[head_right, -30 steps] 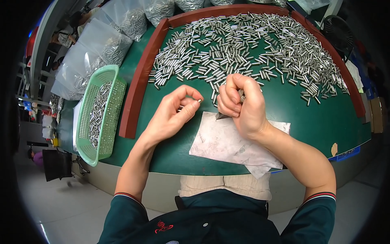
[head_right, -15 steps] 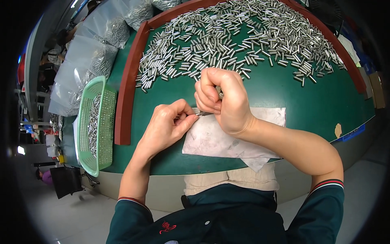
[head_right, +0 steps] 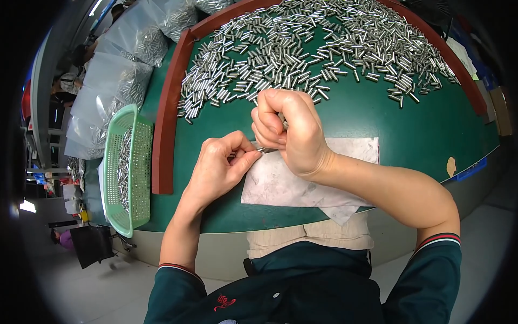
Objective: Assembling small metal electrical or mechanical components at a dedicated workstation.
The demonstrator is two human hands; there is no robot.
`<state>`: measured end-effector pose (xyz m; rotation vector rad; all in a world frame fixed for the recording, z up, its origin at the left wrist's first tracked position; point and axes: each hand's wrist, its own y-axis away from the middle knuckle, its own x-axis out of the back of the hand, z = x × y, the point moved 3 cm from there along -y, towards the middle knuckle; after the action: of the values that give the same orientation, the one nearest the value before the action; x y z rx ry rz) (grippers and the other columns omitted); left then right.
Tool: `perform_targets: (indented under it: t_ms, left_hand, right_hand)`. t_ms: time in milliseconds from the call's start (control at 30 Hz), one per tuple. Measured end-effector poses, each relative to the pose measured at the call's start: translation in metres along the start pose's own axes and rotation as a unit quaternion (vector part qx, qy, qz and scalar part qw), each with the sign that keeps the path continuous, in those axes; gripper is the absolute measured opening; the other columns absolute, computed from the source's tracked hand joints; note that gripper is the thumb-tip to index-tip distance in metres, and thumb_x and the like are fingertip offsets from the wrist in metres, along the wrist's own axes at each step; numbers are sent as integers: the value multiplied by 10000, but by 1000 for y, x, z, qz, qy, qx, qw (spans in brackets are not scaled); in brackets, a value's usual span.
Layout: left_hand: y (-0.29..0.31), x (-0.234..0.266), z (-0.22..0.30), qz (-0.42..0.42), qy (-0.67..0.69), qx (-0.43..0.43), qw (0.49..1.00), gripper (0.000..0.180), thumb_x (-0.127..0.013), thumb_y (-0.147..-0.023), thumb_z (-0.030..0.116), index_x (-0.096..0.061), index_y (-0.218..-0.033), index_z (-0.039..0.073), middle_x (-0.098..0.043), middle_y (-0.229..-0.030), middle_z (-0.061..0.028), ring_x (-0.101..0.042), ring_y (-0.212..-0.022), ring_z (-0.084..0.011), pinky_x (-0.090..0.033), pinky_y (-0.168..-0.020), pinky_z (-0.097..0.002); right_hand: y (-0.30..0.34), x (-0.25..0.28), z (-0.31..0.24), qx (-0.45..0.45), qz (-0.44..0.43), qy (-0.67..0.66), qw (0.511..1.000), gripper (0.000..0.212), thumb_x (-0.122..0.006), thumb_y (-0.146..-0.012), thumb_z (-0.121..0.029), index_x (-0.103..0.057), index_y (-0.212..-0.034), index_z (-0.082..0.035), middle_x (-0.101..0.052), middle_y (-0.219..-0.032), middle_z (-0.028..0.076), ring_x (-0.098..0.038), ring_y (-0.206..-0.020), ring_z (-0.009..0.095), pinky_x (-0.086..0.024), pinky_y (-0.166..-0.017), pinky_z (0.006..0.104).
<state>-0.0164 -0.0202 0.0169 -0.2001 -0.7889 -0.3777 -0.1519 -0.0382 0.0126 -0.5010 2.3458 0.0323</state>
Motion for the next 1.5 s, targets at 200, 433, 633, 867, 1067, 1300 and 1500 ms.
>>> perform_targets:
  t_ms: [200, 433, 633, 867, 1067, 1300, 1500]
  left_hand:
    - [-3, -1, 2, 1, 3, 7, 1000, 116, -617, -691, 46, -521, -646, -3, -461, -462, -124, -485, -424, -274, -362, -433, -355]
    - [-3, -1, 4, 8, -8, 2, 1000, 121, -612, -688, 39, -513, -638, -9, -462, -457, -125, -489, -423, -264, -367, -435, -353]
    - [-5, 13, -9, -28, 330, 120, 936, 99, -571, -793, 92, -502, -755, 33, -496, -628, -10, -413, -551, -47, -339, -504, -180]
    - [-13, 40, -54, 105, 749, 105, 646, 91, -553, -806, 110, -504, -816, 34, -509, -772, -59, -391, -595, -91, -349, -530, -208]
    - [-12, 48, -74, 180, 447, 138, 865, 252, -514, -860, 256, -517, -738, 35, -393, -530, 56, -298, -444, -52, -260, -413, -216]
    - [-26, 41, -61, 228, -164, 39, 959, 139, -627, -723, 137, -620, -845, 72, -573, -607, -149, -564, -561, -303, -428, -504, -379]
    - [-19, 38, -46, 184, -254, -27, 949, 131, -640, -713, 154, -615, -799, 58, -568, -584, -131, -559, -506, -253, -425, -477, -331]
  right_hand:
    - [4, -6, 2, 35, -1, 43, 998, 385, -318, -860, -274, -282, -516, -106, -247, -430, -15, -178, -400, 85, -179, -415, 247]
    - [3, -9, 2, 38, 3, 73, 997, 343, -328, -827, -204, -278, -510, -84, -261, -447, -11, -210, -415, 77, -188, -408, 238]
    - [3, 0, 2, 6, -2, 29, 1000, 375, -317, -857, -266, -273, -522, -103, -237, -428, -10, -181, -397, 82, -176, -406, 242]
    - [2, -3, -1, -2, -13, 24, 1000, 336, -303, -837, -199, -270, -523, -85, -255, -446, -5, -200, -399, 78, -190, -399, 230]
    - [0, -2, 0, -11, -15, 28, 999, 345, -302, -841, -217, -270, -523, -87, -248, -432, -5, -191, -394, 77, -183, -401, 232]
    - [0, -2, 0, -11, -11, 30, 999, 349, -303, -844, -221, -275, -524, -85, -252, -430, -5, -195, -392, 76, -186, -401, 232]
    - [-1, 0, 1, -13, -7, 11, 1000, 350, -301, -848, -218, -280, -525, -84, -256, -427, -4, -193, -387, 74, -186, -398, 231]
